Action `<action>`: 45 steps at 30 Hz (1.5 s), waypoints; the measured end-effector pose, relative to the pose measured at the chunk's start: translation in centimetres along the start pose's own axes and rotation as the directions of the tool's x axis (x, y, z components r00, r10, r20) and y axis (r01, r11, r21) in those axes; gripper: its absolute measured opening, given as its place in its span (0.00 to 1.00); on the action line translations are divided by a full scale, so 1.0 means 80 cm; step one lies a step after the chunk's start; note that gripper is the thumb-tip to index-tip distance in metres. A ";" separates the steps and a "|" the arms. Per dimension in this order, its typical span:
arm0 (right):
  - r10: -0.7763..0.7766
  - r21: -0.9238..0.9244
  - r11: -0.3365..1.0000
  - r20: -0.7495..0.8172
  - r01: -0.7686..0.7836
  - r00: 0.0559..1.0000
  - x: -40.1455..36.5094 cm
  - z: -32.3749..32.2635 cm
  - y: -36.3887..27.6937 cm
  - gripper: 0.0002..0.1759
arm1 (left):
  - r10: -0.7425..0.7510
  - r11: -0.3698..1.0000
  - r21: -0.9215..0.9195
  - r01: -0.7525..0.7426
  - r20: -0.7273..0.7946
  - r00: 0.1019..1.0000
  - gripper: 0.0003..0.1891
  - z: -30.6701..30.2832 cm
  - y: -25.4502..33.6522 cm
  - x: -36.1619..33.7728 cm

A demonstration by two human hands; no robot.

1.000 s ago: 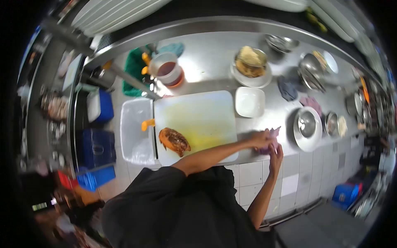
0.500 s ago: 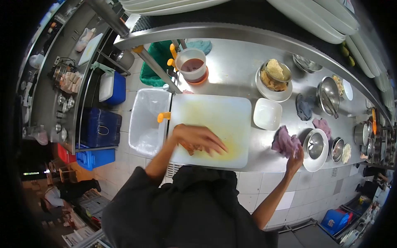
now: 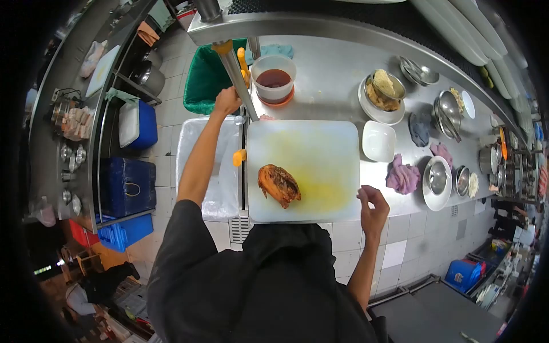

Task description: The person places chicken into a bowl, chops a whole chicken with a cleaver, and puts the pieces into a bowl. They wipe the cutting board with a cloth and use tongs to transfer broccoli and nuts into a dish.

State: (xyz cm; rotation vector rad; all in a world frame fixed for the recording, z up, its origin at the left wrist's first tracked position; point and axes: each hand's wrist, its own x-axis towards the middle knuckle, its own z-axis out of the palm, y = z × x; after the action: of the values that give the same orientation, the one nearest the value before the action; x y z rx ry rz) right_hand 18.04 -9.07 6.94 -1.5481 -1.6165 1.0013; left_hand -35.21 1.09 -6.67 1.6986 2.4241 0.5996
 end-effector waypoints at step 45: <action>0.399 0.300 0.574 0.710 -0.762 0.580 -0.023 -0.102 0.164 0.29 | 0.360 0.835 -0.050 -0.548 0.802 0.476 0.48 -0.071 0.258 -0.232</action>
State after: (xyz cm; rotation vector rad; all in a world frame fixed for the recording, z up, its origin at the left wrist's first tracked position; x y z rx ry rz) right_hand 31.59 -10.32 -0.66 -1.4248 -0.8541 2.3188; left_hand -12.27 -11.48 4.18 2.0954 1.4093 -0.3909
